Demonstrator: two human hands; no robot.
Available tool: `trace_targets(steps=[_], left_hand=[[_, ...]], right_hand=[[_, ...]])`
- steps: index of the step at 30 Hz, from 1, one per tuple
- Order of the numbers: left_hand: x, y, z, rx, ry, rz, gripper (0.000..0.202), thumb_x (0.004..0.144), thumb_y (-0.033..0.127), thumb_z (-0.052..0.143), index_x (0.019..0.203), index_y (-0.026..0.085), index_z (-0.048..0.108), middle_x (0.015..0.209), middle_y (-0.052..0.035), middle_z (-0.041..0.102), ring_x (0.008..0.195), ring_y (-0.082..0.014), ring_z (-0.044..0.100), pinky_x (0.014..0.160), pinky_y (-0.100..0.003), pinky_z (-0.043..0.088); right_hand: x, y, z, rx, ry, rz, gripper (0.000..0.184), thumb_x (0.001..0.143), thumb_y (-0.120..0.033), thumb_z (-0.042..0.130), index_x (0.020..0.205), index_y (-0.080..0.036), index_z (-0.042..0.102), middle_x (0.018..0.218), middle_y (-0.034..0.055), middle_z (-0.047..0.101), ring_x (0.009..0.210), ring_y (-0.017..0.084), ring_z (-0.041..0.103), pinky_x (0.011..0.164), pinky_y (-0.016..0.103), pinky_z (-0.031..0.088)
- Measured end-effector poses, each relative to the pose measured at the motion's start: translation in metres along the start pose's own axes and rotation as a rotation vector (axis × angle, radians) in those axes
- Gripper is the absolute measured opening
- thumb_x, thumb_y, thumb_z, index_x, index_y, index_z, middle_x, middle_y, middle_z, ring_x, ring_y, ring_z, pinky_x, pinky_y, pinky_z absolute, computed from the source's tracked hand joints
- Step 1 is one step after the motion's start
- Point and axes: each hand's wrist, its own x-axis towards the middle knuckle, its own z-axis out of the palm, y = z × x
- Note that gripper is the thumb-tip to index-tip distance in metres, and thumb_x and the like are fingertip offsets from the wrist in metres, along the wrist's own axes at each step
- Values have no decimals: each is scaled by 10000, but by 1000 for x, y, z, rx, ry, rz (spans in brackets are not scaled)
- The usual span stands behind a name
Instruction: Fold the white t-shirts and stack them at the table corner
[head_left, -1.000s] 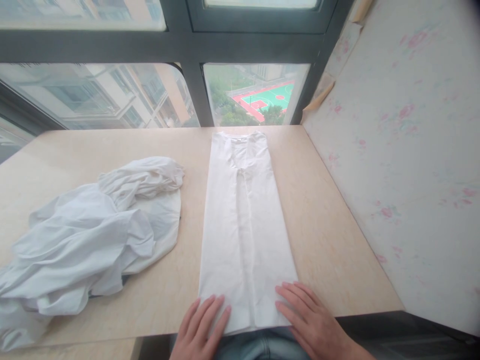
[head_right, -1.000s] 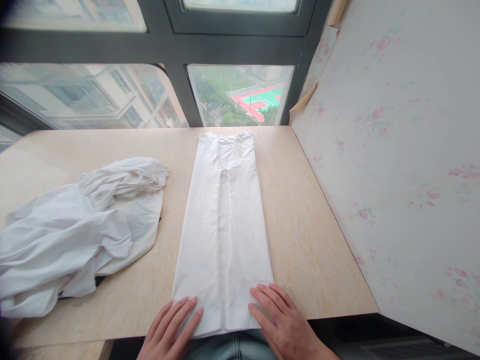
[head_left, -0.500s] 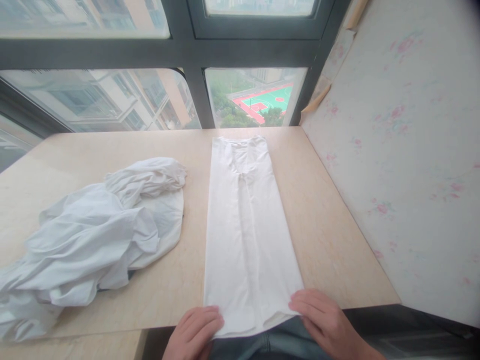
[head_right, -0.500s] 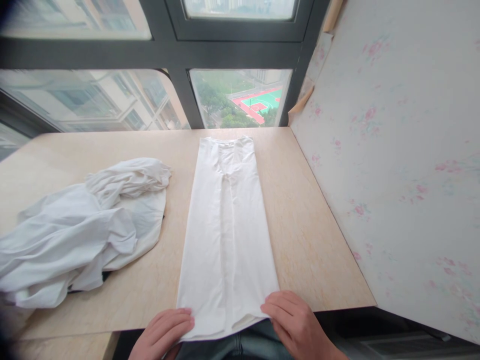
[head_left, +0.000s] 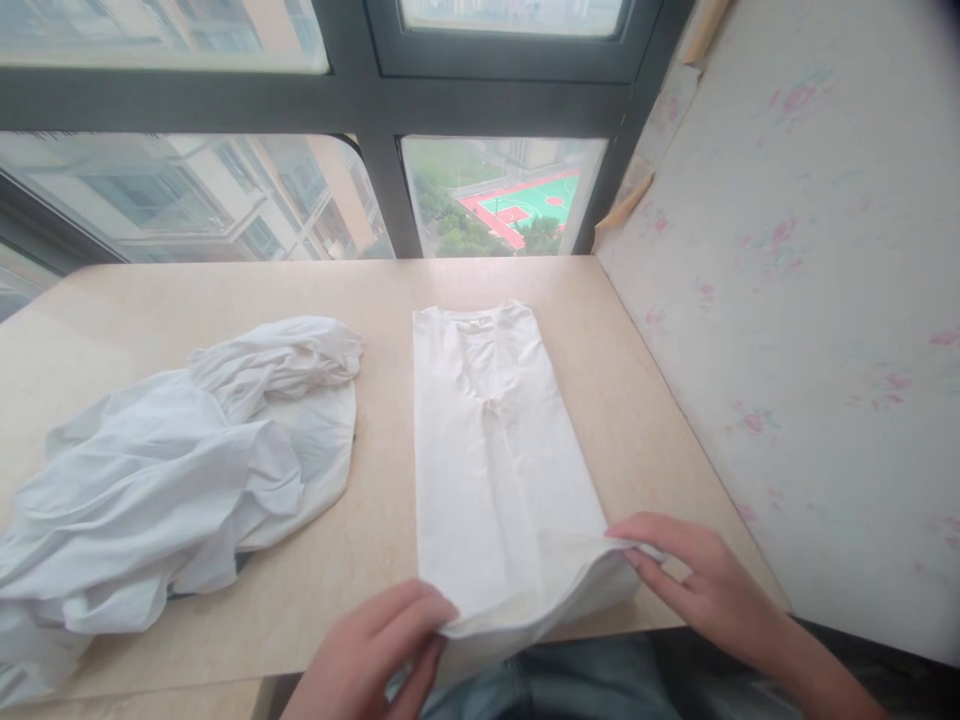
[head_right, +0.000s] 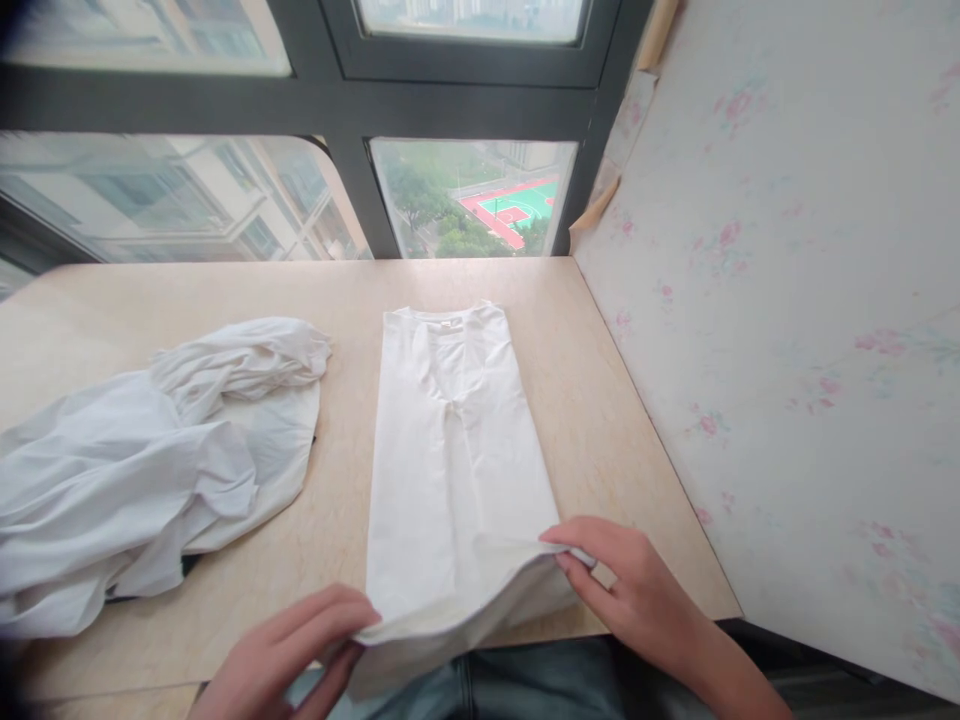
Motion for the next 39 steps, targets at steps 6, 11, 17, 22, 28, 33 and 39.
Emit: trace_targets(steps=[6, 11, 17, 22, 28, 33, 39], left_hand=[[104, -100, -17, 0, 287, -292, 218, 879, 341, 600, 1014, 202, 700, 906, -29, 729, 776, -151, 666, 724, -243, 532], [142, -173, 21, 139, 292, -532, 307, 827, 365, 591, 1051, 187, 702, 798, -9, 691, 669, -156, 595, 716, -284, 486], [129, -177, 39, 99, 499, -498, 355, 887, 349, 558, 1185, 167, 619, 970, -46, 670, 699, -136, 573, 720, -283, 508], [122, -168, 42, 213, 558, -391, 356, 891, 273, 544, 1227, 163, 581, 1157, -115, 606, 1036, -222, 605, 882, -362, 539], [89, -153, 55, 367, 390, -350, 435, 913, 270, 529, 1335, 166, 540, 1316, -159, 543, 1245, -307, 520, 1084, -501, 434], [70, -146, 57, 384, 397, -351, 384, 934, 247, 501, 1300, 169, 588, 1396, -174, 492, 1273, -307, 513, 1062, -500, 465], [67, -139, 58, 468, 276, -238, 380, 952, 227, 454, 1299, 227, 608, 1516, -124, 455, 1412, -307, 403, 1115, -525, 399]], right_hand=[[136, 62, 23, 66, 113, 181, 279, 908, -384, 579, 1080, -226, 731, 902, 48, 741, 748, 180, 668, 689, 297, 553], [193, 111, 71, -58, 126, 345, 377, 868, -313, 538, 1185, -169, 683, 712, 10, 652, 632, 146, 576, 675, 280, 479], [175, 123, 89, 47, 366, 276, 398, 898, -370, 522, 1219, -161, 629, 942, 79, 694, 734, 166, 621, 711, 308, 530], [160, 120, 89, -26, 521, 159, 284, 910, -285, 486, 1114, -193, 662, 1095, 125, 670, 964, 223, 634, 801, 374, 572], [127, 119, 93, -184, 310, 9, 290, 901, -207, 490, 1094, -233, 705, 1304, 99, 615, 1211, 257, 558, 1066, 499, 467], [108, 115, 92, -270, 283, -82, 303, 918, -171, 480, 1114, -226, 705, 1440, 84, 535, 1347, 266, 456, 1098, 517, 440], [105, 104, 87, -327, 80, -207, 347, 938, -175, 454, 1191, -229, 686, 1440, 63, 558, 1412, 240, 412, 1123, 486, 406]])
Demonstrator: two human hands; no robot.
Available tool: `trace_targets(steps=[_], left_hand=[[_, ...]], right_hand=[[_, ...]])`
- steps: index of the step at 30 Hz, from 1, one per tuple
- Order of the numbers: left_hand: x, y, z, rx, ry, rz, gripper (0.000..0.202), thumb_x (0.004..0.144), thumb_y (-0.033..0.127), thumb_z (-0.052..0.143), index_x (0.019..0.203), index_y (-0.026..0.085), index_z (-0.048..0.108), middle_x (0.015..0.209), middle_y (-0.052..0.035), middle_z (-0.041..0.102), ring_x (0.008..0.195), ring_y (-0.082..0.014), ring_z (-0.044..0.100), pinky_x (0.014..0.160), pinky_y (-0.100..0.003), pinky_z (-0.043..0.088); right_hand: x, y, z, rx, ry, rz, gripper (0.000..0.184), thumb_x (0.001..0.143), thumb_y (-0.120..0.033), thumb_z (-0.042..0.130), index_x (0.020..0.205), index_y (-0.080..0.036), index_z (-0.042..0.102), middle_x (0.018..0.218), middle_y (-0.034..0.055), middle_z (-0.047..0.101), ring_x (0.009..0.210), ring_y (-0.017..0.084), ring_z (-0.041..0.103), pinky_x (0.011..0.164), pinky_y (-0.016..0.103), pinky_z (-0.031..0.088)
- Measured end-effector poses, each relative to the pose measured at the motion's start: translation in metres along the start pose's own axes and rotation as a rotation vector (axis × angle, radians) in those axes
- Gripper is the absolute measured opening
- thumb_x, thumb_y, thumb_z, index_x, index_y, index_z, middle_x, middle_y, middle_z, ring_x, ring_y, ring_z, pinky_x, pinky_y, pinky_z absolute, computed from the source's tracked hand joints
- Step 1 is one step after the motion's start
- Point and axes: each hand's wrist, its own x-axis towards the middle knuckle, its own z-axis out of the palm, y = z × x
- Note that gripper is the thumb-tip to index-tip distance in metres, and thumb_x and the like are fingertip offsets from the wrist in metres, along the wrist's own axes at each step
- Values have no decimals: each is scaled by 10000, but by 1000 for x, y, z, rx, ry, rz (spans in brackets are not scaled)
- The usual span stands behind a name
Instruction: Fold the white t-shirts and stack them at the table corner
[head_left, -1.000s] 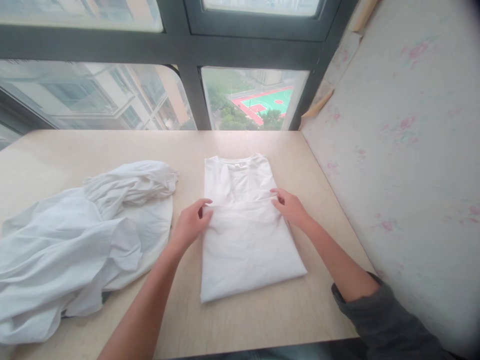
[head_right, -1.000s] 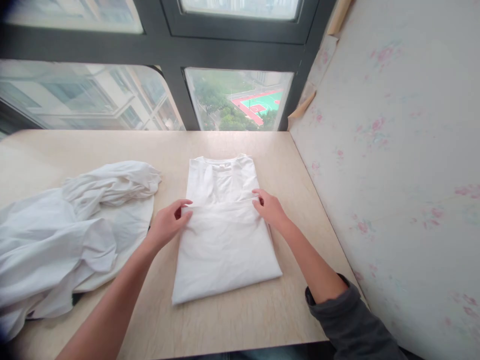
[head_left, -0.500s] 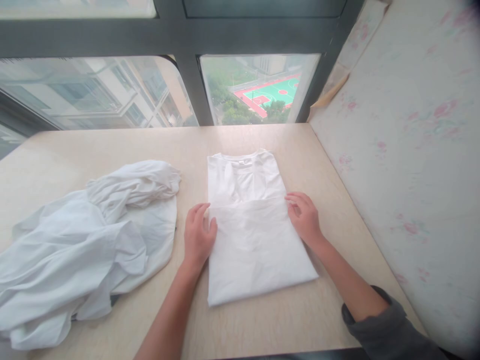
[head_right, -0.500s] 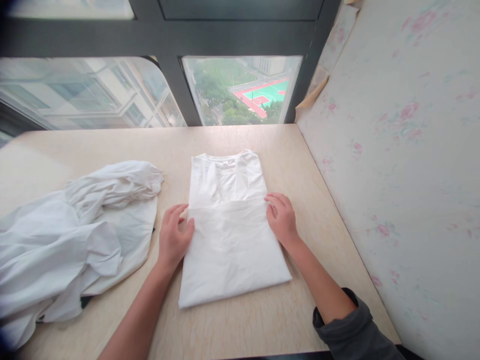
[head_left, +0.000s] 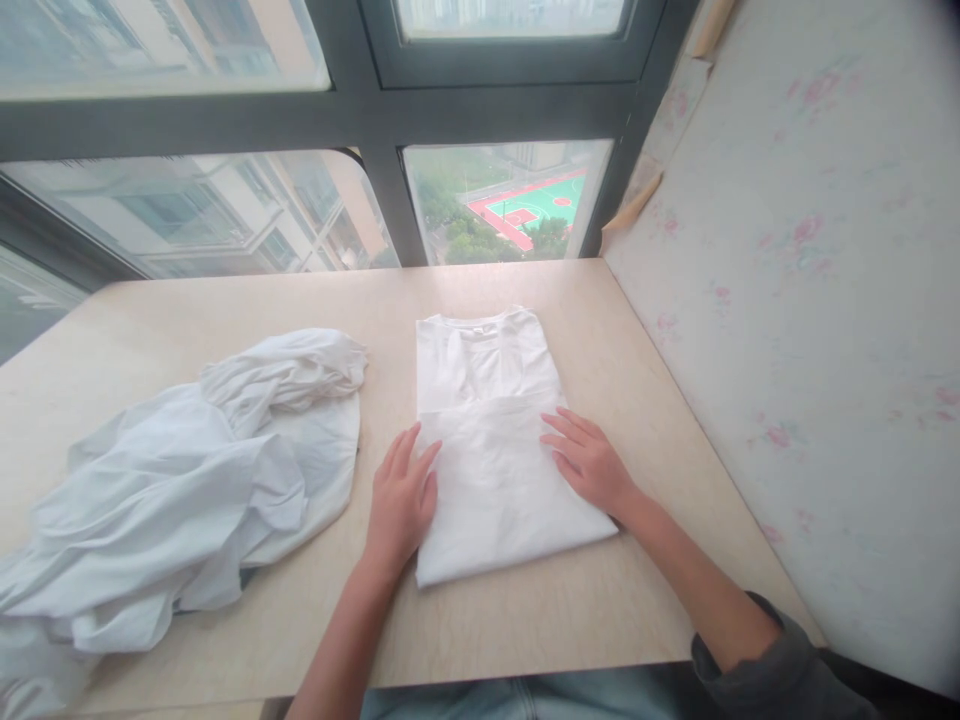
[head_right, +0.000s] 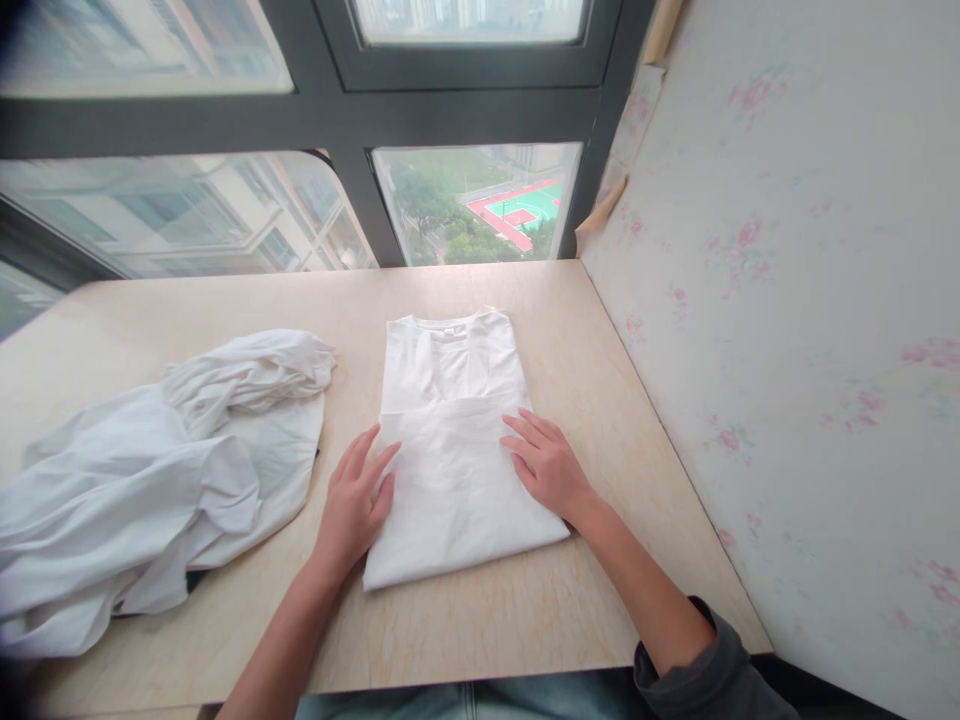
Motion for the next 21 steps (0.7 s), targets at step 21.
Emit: trace_targets(steps=[21], left_hand=[[39, 98, 31, 175, -148, 62, 515, 956, 165, 352, 1455, 104, 461, 1568, -135, 395, 1463, -316, 337, 1180, -534, 286]], right_hand=[[42, -73, 33, -147, -130, 122, 506, 975, -185, 354, 1459, -98, 474, 1553, 123, 411, 1455, 284, 329, 1185, 484, 286]])
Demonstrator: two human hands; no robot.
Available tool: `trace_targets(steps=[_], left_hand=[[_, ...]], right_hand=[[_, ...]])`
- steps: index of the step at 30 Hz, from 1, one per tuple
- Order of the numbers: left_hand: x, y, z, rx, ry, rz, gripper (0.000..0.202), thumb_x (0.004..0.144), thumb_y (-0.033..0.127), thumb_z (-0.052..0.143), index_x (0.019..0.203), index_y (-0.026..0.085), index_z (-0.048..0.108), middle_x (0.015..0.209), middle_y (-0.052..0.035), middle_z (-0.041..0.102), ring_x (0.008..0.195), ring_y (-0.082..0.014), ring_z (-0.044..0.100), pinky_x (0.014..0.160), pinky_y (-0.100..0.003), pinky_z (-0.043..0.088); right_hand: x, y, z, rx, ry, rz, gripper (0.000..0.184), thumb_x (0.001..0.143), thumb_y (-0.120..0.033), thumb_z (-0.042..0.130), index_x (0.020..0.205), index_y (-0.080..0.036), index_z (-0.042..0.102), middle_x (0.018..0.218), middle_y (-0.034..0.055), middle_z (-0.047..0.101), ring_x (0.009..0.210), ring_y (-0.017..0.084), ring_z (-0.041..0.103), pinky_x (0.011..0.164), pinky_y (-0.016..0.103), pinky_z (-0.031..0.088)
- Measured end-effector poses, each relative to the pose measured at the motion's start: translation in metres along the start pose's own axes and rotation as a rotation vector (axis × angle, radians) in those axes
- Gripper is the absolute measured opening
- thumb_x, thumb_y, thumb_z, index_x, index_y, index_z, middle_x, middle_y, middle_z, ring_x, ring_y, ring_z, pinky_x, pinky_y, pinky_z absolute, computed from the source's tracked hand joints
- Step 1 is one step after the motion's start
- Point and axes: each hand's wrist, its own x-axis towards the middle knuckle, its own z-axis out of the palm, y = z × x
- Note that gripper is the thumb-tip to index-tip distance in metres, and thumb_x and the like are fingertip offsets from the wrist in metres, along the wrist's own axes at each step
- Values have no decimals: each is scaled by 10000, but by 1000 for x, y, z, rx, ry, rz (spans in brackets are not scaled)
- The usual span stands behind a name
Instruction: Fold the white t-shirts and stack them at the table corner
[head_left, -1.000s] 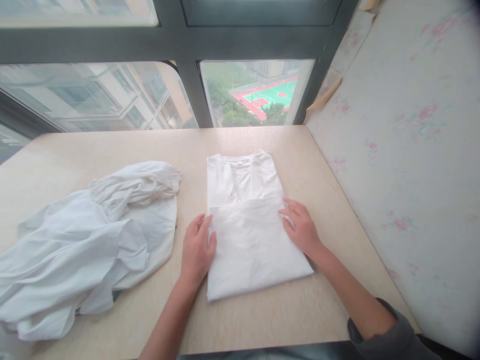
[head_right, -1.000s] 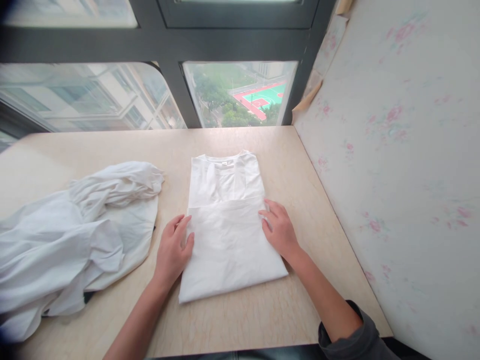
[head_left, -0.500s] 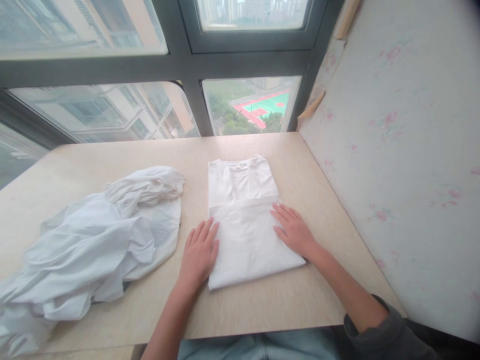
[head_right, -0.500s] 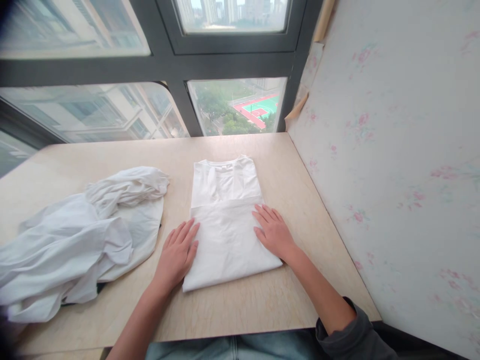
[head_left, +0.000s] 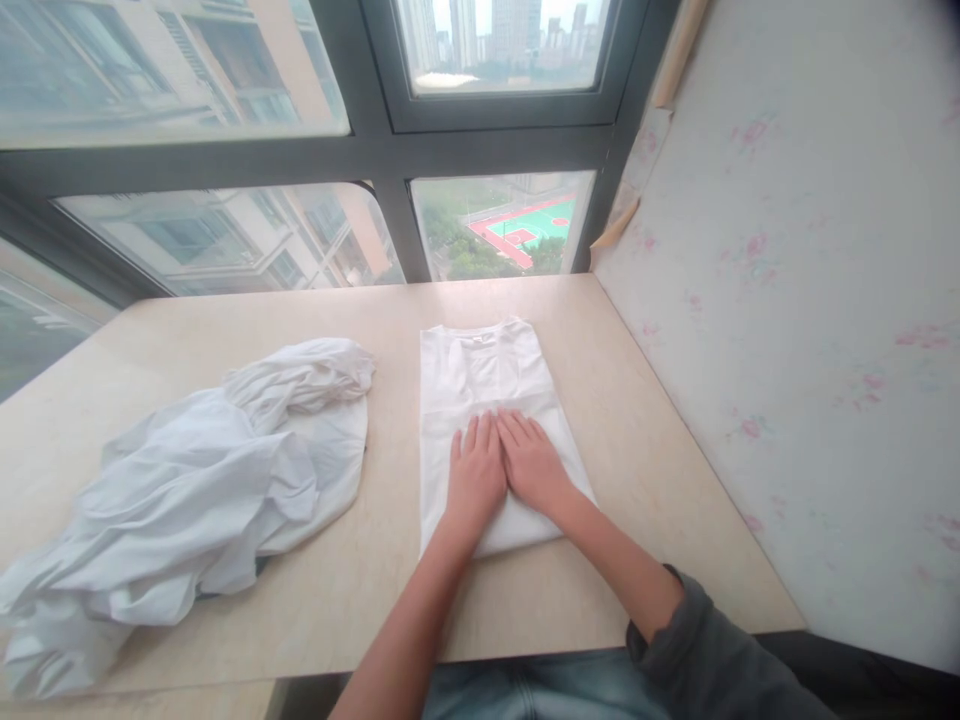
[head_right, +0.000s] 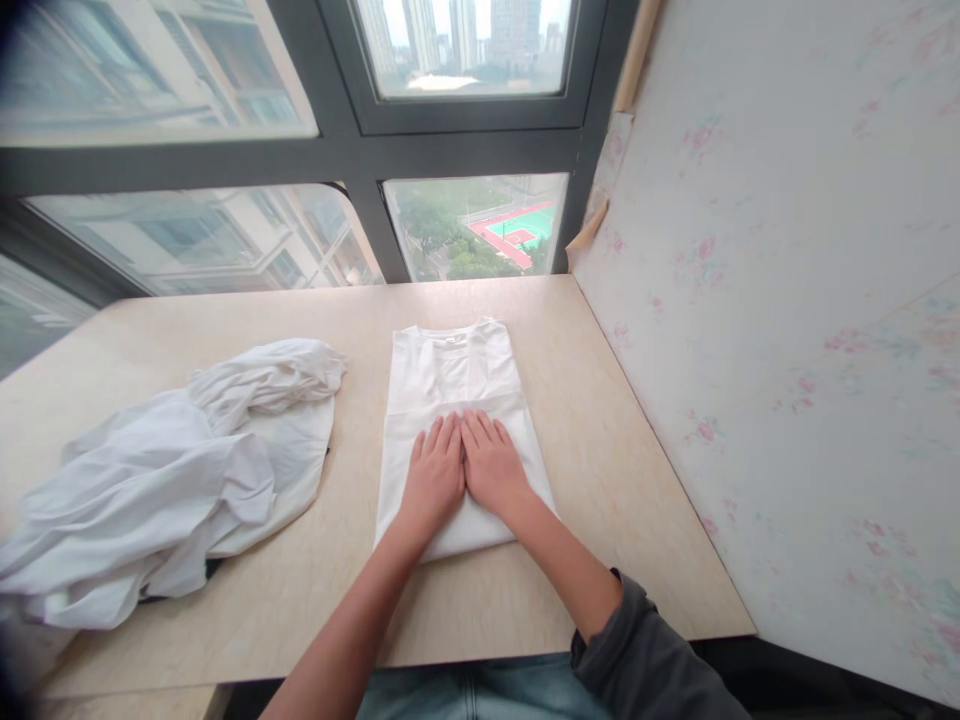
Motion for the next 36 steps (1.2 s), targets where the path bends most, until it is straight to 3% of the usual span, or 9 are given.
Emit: trace_targets(steps=[4, 7, 11, 16, 22, 26, 30, 32, 36], left_hand=[[-2, -9, 19, 15, 4, -34, 540, 984, 283, 365, 1512, 180, 394, 1620, -75, 297, 1487, -338, 275, 1185, -571, 247], [-7, -19, 19, 34, 7, -50, 578, 984, 383, 392, 1529, 193, 365, 1629, -92, 273, 1494, -331, 261, 1194, -564, 227], [-12, -37, 12, 83, -5, -168, 720, 937, 572, 445, 1529, 169, 368, 1624, -135, 276, 1493, -361, 251, 1199, -568, 210], [-18, -54, 6, 110, -14, -259, 683, 956, 545, 420, 1520, 162, 382, 1615, -168, 283, 1499, -335, 249, 1187, -564, 236], [-19, -59, 7, 50, 47, -245, 607, 956, 457, 464, 1471, 136, 447, 1581, -188, 349, 1470, -342, 315, 1167, -574, 283], [-30, -69, 5, -91, 171, -152, 436, 942, 296, 494, 1335, 120, 563, 1445, -188, 531, 1357, -330, 477, 1117, -558, 372], [-64, -69, -14, -289, 320, 64, 295, 926, 177, 523, 1207, 204, 609, 1279, -108, 648, 1209, -237, 587, 1066, -460, 444], [-84, -63, -28, -314, 282, 168, 294, 916, 163, 555, 1200, 228, 594, 1235, -84, 665, 1152, -214, 609, 1065, -453, 440], [-112, -50, -46, -196, 46, 324, 356, 872, 299, 659, 1210, 209, 595, 1254, -106, 651, 1101, -258, 615, 938, -422, 518]], right_hand=[[-2, 9, 10, -24, 4, 55, 529, 969, -261, 407, 1493, -192, 442, 1597, 55, 346, 1477, 311, 275, 1188, 534, 238], [-4, 19, 8, -55, -2, 87, 530, 972, -334, 422, 1483, -199, 452, 1605, 61, 328, 1481, 305, 268, 1190, 530, 221], [-7, 43, 5, -121, 2, 214, 563, 972, -410, 428, 1489, -186, 438, 1601, 89, 332, 1464, 310, 292, 1179, 541, 220], [-13, 70, 3, -162, 21, 278, 561, 985, -401, 401, 1488, -153, 436, 1581, 118, 364, 1443, 303, 326, 1177, 516, 222], [-14, 69, 5, -140, 52, 270, 548, 984, -403, 417, 1473, -159, 456, 1569, 127, 384, 1435, 306, 341, 1174, 534, 238], [-16, 74, 1, -68, 65, 252, 549, 961, -382, 477, 1457, -147, 471, 1561, 169, 375, 1441, 323, 338, 1171, 555, 260], [-42, 75, -20, 144, 142, 104, 499, 926, -334, 540, 1392, -154, 525, 1561, 181, 354, 1447, 299, 335, 1155, 522, 339], [-66, 68, -35, 246, 132, -37, 420, 928, -301, 546, 1334, -196, 570, 1550, 145, 381, 1445, 270, 342, 1149, 498, 367], [-114, 48, -58, 259, -27, -248, 353, 891, -218, 583, 1242, -211, 620, 1463, 114, 503, 1381, 255, 433, 1118, 481, 425]])
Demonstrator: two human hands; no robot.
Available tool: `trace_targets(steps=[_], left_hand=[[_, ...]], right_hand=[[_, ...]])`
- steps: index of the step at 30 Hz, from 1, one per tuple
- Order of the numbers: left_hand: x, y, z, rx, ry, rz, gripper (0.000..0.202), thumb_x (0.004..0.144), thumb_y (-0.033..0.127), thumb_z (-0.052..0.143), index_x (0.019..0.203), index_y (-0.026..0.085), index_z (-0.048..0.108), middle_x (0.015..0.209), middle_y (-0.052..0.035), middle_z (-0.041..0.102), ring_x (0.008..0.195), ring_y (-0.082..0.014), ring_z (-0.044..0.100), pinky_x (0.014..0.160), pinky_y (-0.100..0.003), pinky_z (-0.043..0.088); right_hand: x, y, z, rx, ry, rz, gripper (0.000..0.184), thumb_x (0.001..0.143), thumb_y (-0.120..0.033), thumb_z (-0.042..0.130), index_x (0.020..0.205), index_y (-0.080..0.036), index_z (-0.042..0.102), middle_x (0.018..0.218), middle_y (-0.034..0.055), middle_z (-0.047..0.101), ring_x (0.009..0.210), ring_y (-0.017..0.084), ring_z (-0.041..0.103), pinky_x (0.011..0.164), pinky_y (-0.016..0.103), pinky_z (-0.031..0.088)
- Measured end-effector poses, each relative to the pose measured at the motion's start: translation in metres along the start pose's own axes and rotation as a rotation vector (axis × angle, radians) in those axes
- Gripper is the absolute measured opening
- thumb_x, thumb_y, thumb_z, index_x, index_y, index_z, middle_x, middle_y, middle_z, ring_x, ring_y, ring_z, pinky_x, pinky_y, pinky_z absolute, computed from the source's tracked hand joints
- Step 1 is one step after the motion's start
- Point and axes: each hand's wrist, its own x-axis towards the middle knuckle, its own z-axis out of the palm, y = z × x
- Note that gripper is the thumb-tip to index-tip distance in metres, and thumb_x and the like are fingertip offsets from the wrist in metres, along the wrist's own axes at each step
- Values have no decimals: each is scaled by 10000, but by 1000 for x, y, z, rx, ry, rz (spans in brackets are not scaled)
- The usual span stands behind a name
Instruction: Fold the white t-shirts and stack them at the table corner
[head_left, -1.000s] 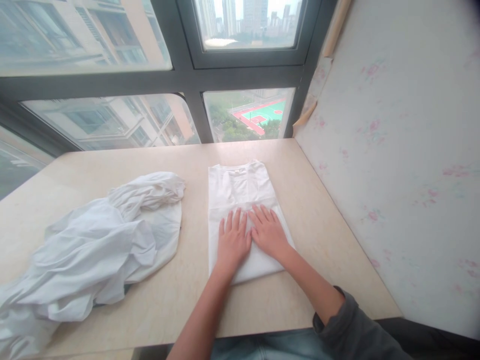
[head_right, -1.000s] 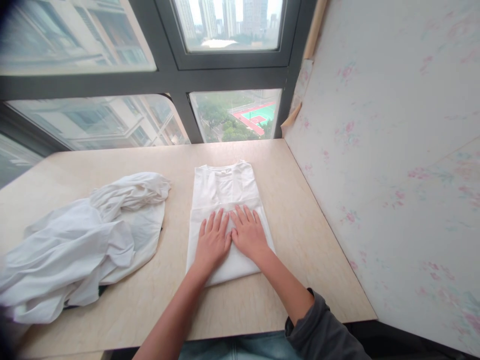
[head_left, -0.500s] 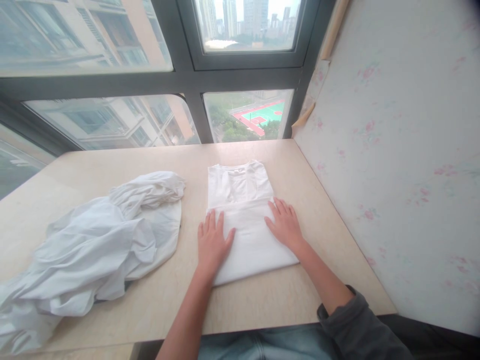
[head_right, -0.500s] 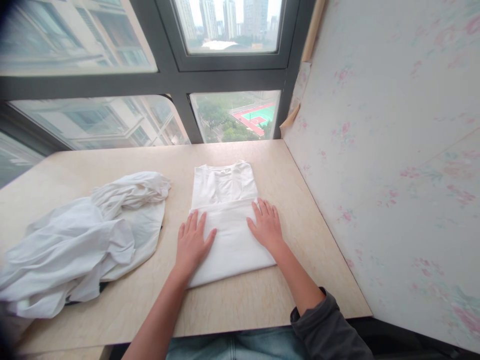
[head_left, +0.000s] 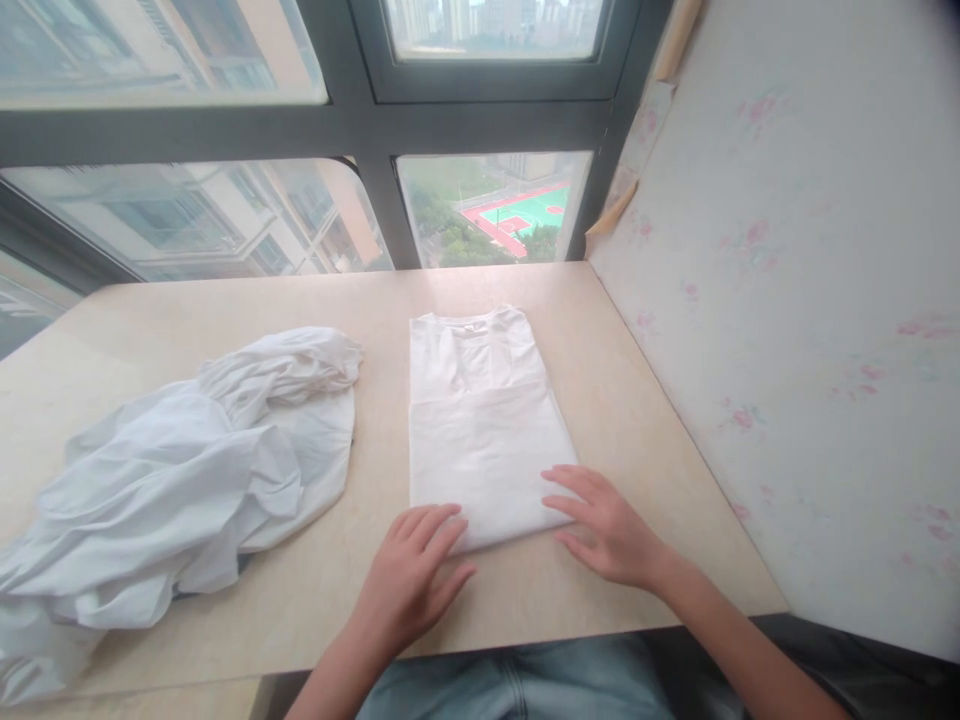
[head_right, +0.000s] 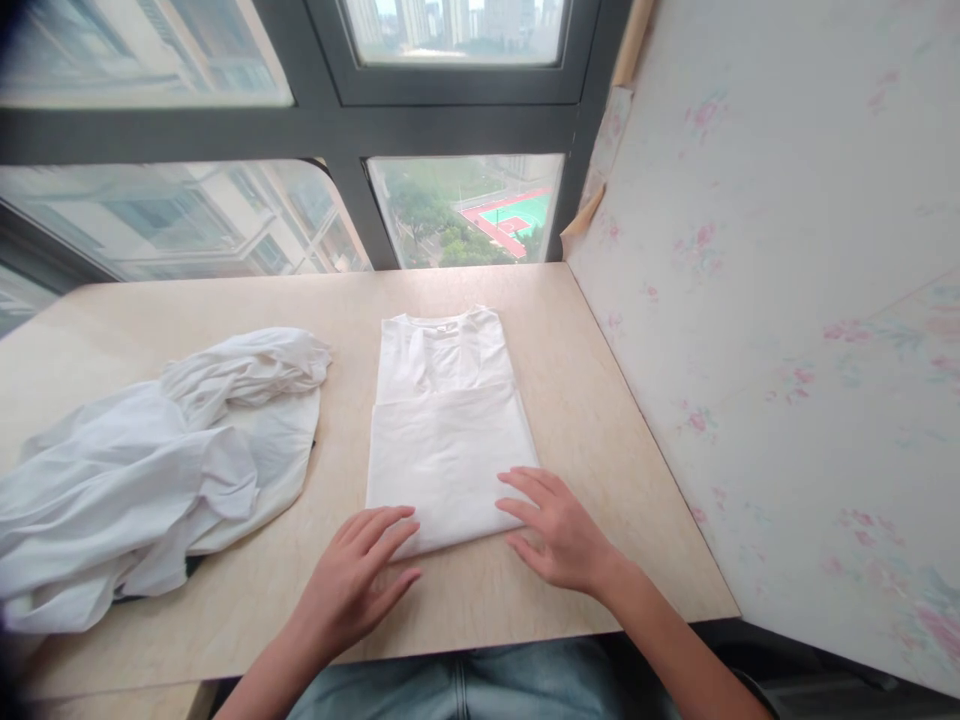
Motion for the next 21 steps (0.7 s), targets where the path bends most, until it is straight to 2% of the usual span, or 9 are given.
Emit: trace_targets(steps=[1, 3, 6, 11, 16, 18, 21], left_hand=[[-4, 3, 0, 40, -43, 6, 362, 864, 313, 667, 1202, 201, 605, 1252, -112, 651, 1094, -271, 616, 911, -419, 532], [-10, 4, 2, 130, -61, 5, 309, 875, 239, 630, 1179, 188, 625, 1230, -114, 660, 1076, -275, 622, 898, -414, 540], [-16, -2, 6, 239, -24, -2, 324, 874, 71, 525, 1155, 180, 643, 1195, -107, 679, 1051, -256, 636, 899, -391, 541], [-26, -17, 2, 269, -5, 2, 330, 891, 50, 485, 1149, 170, 652, 1184, -100, 695, 1035, -245, 656, 885, -382, 545], [-42, -28, 3, 158, 123, 28, 370, 906, 30, 471, 1203, 178, 634, 1202, -79, 710, 1096, -193, 661, 946, -341, 533], [-44, -30, 5, 123, 167, -1, 389, 906, 35, 482, 1225, 198, 631, 1203, -70, 715, 1093, -182, 670, 942, -330, 542], [-42, -28, 4, 69, 202, -86, 338, 906, 78, 504, 1164, 224, 666, 1154, -61, 734, 1032, -181, 697, 908, -332, 568]], right_hand=[[-7, -4, -1, -20, -40, -22, 360, 882, -176, 568, 1237, -201, 623, 1438, 113, 530, 1362, 252, 456, 1108, 474, 441], [-17, -6, 0, -75, -67, -42, 431, 857, -62, 493, 1252, -180, 620, 1399, 111, 572, 1338, 238, 489, 1096, 453, 465], [-20, 4, 4, -142, -13, -41, 566, 806, 47, 394, 1279, -167, 618, 1349, 107, 618, 1298, 212, 539, 1070, 416, 501], [-16, 12, 4, -185, 62, -73, 503, 851, 39, 383, 1224, -164, 653, 1268, 99, 672, 1202, 214, 614, 995, 408, 557], [-18, 15, 2, -151, 133, -98, 387, 910, -30, 465, 1199, -187, 669, 1238, 96, 690, 1188, 207, 631, 984, 395, 567], [-19, 19, 3, -130, 165, -95, 378, 920, -43, 471, 1197, -204, 672, 1219, 87, 701, 1169, 195, 643, 969, 385, 573], [-20, 22, 2, -90, 193, -58, 373, 925, -47, 459, 1174, -218, 677, 1178, 71, 719, 1121, 179, 666, 943, 376, 580]])
